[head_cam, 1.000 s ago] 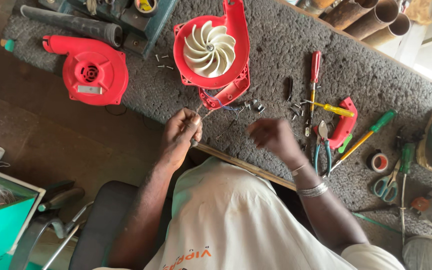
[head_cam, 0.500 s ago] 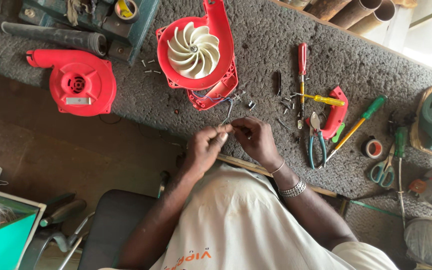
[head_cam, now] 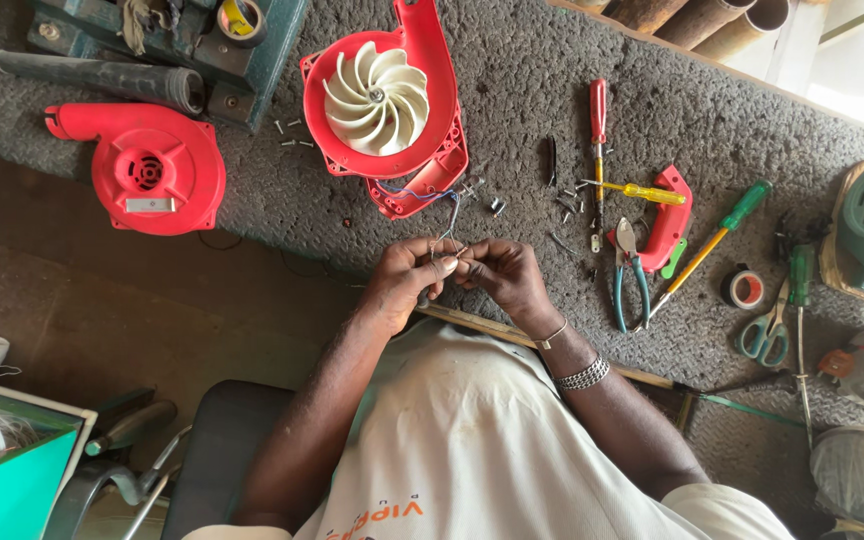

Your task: The person strips wire insulation from small electrical wires using pliers and then twists the exposed strands. They handle several short wire segments one at a time on a workbench with tools and disassembled fan parts nearby.

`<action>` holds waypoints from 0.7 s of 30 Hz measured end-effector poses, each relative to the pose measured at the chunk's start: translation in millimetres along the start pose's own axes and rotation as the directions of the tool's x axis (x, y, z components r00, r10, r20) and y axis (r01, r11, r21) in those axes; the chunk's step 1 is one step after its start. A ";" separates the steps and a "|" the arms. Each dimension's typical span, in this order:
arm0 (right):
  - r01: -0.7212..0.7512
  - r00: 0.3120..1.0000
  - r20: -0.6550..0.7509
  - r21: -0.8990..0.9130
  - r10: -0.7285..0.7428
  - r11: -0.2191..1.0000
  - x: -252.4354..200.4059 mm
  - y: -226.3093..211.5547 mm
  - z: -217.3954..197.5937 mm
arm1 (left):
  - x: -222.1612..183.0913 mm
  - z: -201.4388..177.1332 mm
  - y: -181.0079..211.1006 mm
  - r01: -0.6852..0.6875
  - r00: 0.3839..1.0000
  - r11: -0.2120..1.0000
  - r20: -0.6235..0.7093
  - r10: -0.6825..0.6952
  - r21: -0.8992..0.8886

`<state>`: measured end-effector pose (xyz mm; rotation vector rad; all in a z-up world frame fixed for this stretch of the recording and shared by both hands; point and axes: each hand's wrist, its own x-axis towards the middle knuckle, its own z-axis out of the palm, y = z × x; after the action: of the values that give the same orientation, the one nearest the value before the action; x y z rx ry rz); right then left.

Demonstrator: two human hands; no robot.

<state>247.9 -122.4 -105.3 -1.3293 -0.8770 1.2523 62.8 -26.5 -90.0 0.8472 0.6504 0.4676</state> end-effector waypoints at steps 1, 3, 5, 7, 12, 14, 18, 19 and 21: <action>-0.004 1.000 0.004 -0.009 0.004 1.000 -0.2 0.1 0.1 | 0.7 -0.6 -0.5 0.015 1.000 1.000 0.016 -0.014 -0.026; -0.023 1.000 -0.001 0.000 0.023 1.000 -0.1 -0.1 -0.3 | 2.4 -1.6 -0.7 0.011 1.000 1.000 0.011 -0.011 -0.011; -0.029 1.000 -0.009 -0.009 0.029 1.000 -0.2 -0.1 -0.8 | 4.7 -1.9 -1.0 0.018 1.000 1.000 0.012 -0.019 0.002; -0.022 1.000 -0.016 -0.035 0.022 0.999 -0.4 0.0 -0.2 | 6.7 -2.4 -1.5 0.035 0.999 0.999 0.016 -0.035 0.014; -0.009 0.998 -0.057 -0.093 0.004 0.996 -0.8 -11.7 4.3 | 12.0 -3.5 0.3 0.139 0.990 0.984 0.019 -0.137 -0.113; 0.107 0.987 -0.090 -0.228 -0.131 0.968 -4.8 -22.4 4.8 | 14.2 -2.6 1.1 0.164 0.986 0.972 0.034 -0.160 -0.170; 0.392 0.817 -0.052 -0.680 -0.575 0.619 -16.5 -47.7 5.5 | 15.5 -1.8 4.7 0.188 0.982 0.947 0.072 -0.175 -0.262; 0.415 0.753 -0.009 -0.769 -0.658 0.486 -18.4 -53.0 5.2 | 16.2 -0.8 5.0 0.194 0.981 0.941 0.078 -0.179 -0.277; 0.520 0.676 0.143 -0.787 -0.723 0.332 -14.8 -62.4 2.7 | 16.9 0.4 6.1 0.199 0.979 0.933 0.107 -0.174 -0.299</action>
<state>251.7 -125.5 -41.3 -1.4906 -1.6824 -0.0098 74.4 -12.8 -90.5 0.4985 0.5609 0.3497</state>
